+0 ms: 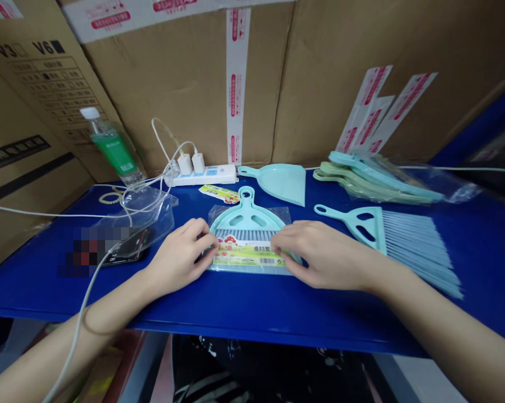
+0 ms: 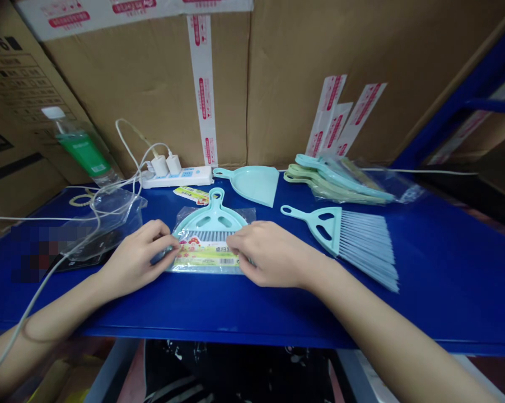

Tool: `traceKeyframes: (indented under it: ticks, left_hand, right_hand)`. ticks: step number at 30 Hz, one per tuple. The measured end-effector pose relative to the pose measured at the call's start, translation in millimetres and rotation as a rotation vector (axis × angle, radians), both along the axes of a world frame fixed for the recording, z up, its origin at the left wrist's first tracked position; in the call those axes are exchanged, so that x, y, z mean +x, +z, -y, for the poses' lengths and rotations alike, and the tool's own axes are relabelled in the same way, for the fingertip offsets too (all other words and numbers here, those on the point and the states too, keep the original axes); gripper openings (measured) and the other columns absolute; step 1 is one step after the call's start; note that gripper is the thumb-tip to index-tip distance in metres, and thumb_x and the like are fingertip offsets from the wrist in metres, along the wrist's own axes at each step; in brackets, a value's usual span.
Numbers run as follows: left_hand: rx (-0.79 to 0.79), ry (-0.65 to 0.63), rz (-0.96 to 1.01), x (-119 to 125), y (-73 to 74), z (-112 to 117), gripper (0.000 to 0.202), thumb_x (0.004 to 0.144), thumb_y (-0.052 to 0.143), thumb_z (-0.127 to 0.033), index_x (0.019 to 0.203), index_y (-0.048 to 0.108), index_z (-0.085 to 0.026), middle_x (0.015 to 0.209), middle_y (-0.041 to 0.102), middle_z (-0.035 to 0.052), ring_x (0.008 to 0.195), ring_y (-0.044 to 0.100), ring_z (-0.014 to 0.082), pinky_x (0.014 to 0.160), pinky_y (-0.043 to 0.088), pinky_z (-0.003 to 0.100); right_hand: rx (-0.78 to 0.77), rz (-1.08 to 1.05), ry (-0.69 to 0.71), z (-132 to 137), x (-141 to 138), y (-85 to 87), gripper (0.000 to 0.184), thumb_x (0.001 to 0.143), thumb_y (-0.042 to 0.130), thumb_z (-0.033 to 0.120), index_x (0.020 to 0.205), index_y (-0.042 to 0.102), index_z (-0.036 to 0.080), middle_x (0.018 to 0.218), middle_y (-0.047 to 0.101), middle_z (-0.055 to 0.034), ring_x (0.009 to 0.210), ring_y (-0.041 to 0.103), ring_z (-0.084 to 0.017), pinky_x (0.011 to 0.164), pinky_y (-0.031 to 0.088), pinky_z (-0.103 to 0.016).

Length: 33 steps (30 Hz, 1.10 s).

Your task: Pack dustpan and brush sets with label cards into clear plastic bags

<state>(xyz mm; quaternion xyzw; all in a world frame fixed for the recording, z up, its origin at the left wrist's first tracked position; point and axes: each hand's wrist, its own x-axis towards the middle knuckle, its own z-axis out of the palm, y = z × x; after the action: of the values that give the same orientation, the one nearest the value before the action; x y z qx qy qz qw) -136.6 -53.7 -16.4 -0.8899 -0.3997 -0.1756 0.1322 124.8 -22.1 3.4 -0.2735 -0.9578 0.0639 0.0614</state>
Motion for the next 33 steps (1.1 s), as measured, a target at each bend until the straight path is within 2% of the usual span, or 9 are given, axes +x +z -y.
traceKeyframes:
  ticks: [3, 5, 9, 12, 19, 22, 26, 33]
  left_hand:
    - [0.022, -0.052, -0.022, 1, -1.2, 0, 0.022, 0.093, 0.042, -0.018, 0.088, 0.063, -0.016, 0.082, 0.054, 0.0048, 0.073, 0.048, 0.0163, 0.064, 0.043, 0.029]
    - [0.002, -0.09, -0.064, 1, -2.6, 0, 0.027, 0.092, 0.04, -0.013, 0.098, 0.065, -0.02, 0.085, 0.055, 0.0048, 0.075, 0.048, 0.0166, 0.066, 0.043, 0.03]
    - [-0.059, -0.124, -0.164, 3, -6.0, -1, 0.05, 0.087, 0.037, -0.002, 0.122, 0.058, -0.031, 0.094, 0.057, 0.0039, 0.08, 0.05, 0.0159, 0.07, 0.043, 0.029]
    - [-0.054, -0.104, -0.225, 5, -7.5, -1, 0.056, 0.085, 0.036, 0.002, 0.126, 0.054, -0.031, 0.093, 0.056, 0.0035, 0.079, 0.05, 0.0154, 0.07, 0.042, 0.029]
    - [0.09, -0.146, -0.364, 14, -1.1, 2, 0.037, 0.091, 0.038, -0.006, 0.118, 0.059, -0.02, 0.082, 0.057, 0.0042, 0.072, 0.05, 0.0166, 0.065, 0.037, 0.03]
    - [0.116, -0.131, -0.401, 14, 1.3, 3, 0.032, 0.092, 0.04, -0.01, 0.114, 0.062, -0.021, 0.082, 0.058, 0.0044, 0.073, 0.051, 0.0171, 0.064, 0.036, 0.03]
    - [0.109, -0.099, -0.403, 10, 2.3, 2, 0.032, 0.09, 0.043, -0.009, 0.108, 0.065, -0.023, 0.08, 0.058, 0.0044, 0.074, 0.052, 0.0177, 0.062, 0.037, 0.03]
    - [0.047, -0.073, -0.362, 3, 6.6, 0, 0.038, 0.084, 0.045, -0.004, 0.105, 0.068, -0.026, 0.079, 0.055, 0.0038, 0.072, 0.049, 0.0175, 0.062, 0.04, 0.029]
  right_hand:
    - [0.092, -0.053, 0.054, 1, -4, -5.9, 0.016, 0.083, 0.046, 0.014, 0.082, 0.062, 0.016, 0.072, 0.061, -0.0046, 0.069, 0.052, -0.018, 0.07, 0.037, -0.032]
    - [0.132, -0.061, 0.094, 1, -7, -10.3, 0.021, 0.085, 0.045, 0.014, 0.092, 0.066, 0.015, 0.073, 0.061, -0.0053, 0.072, 0.051, -0.019, 0.07, 0.037, -0.032]
    - [0.144, -0.037, 0.132, 2, -10, -16.2, 0.037, 0.084, 0.045, 0.011, 0.114, 0.065, 0.017, 0.074, 0.06, -0.0054, 0.074, 0.049, -0.02, 0.069, 0.038, -0.034]
    - [0.125, -0.025, 0.12, 2, -12, -17.1, 0.043, 0.083, 0.045, 0.01, 0.121, 0.062, 0.018, 0.074, 0.06, -0.0058, 0.074, 0.048, -0.02, 0.07, 0.038, -0.034]
    - [0.079, 0.014, 0.065, 5, -15, -11.5, 0.038, 0.08, 0.047, 0.008, 0.109, 0.069, 0.018, 0.072, 0.061, -0.0056, 0.074, 0.049, -0.021, 0.072, 0.038, -0.036]
    - [0.058, 0.034, 0.031, 5, -12, -8.3, 0.038, 0.076, 0.047, 0.006, 0.102, 0.072, 0.02, 0.069, 0.062, -0.0051, 0.074, 0.051, -0.021, 0.073, 0.037, -0.036]
    - [0.044, 0.018, -0.029, 4, -4, -5.2, 0.043, 0.075, 0.046, 0.005, 0.104, 0.072, 0.023, 0.072, 0.067, -0.0052, 0.075, 0.054, -0.02, 0.078, 0.038, -0.037]
    - [-0.039, 0.073, -0.108, 1, 8, 1.5, 0.041, 0.078, 0.046, 0.005, 0.096, 0.075, 0.026, 0.078, 0.072, -0.0035, 0.072, 0.06, -0.018, 0.078, 0.041, -0.036]
